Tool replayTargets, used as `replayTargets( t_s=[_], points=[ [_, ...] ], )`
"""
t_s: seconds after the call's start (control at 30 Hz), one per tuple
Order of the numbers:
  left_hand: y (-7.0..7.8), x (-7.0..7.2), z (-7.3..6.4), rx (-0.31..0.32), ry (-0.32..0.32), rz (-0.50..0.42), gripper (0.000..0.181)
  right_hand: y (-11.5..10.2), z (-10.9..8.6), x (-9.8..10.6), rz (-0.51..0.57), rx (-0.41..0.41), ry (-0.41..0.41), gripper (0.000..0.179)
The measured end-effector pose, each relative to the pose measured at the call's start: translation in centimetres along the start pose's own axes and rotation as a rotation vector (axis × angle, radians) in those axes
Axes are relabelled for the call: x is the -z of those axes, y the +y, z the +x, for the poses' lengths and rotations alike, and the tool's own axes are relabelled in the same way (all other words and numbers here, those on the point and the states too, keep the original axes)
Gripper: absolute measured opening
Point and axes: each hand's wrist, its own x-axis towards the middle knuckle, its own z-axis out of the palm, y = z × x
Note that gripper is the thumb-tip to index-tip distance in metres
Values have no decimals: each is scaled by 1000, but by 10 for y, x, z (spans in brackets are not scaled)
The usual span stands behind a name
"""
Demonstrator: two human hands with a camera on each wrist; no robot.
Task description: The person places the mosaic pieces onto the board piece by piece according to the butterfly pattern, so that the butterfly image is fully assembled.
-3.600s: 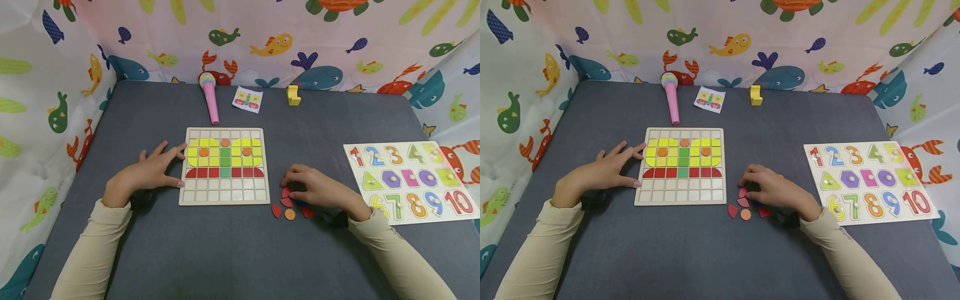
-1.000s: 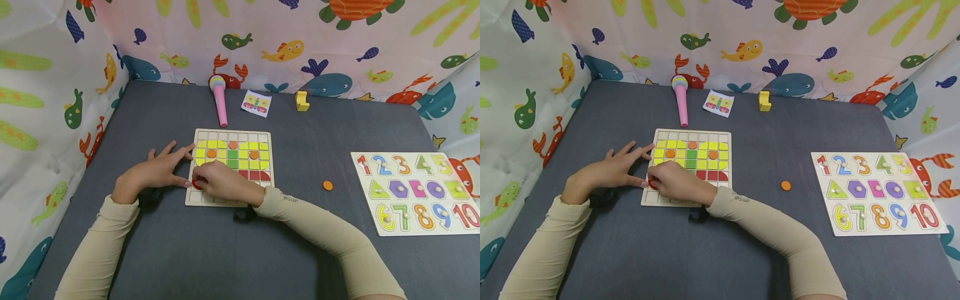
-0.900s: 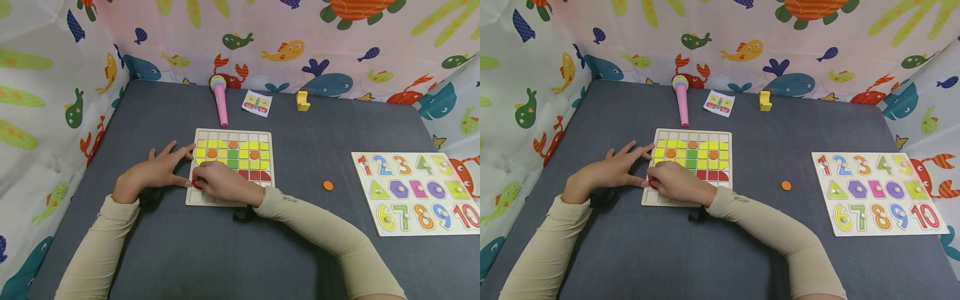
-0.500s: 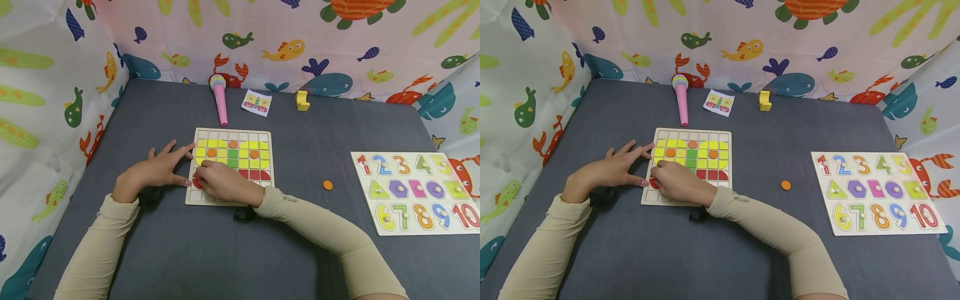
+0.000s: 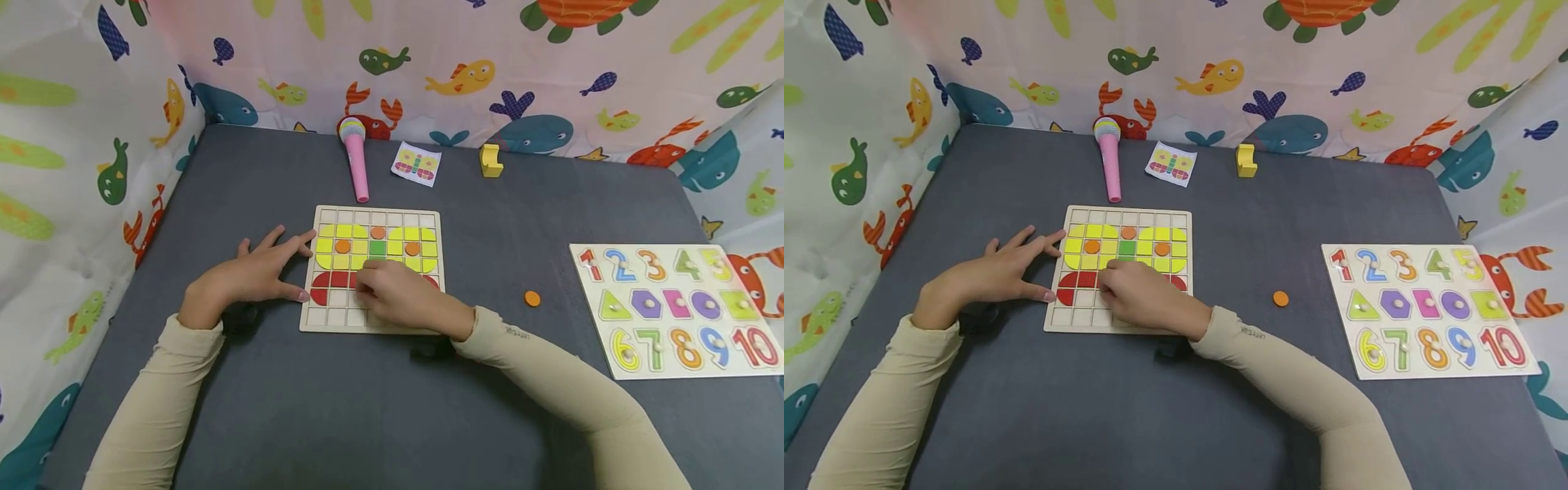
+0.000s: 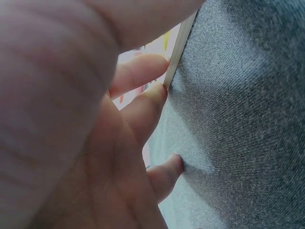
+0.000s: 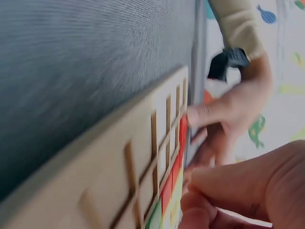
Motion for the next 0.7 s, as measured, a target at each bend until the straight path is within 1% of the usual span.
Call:
replayTargets(
  t_s=[0.17, 0.37, 0.5, 0.7],
  points=[
    [-2, 0, 1, -4, 4, -17, 106, 23, -35, 18, 86, -13, 94, 6],
    [-2, 0, 3, 12, -14, 0, 110, 52, -84, 32, 116, -99, 180, 6],
    [0, 1, 2, 18, -26, 10, 110, 68, -113, 38, 108, -142, 216, 7],
    [2, 1, 2, 15, -40, 25, 111, 90, -156, 50, 29, -246, 280, 14]
  ],
)
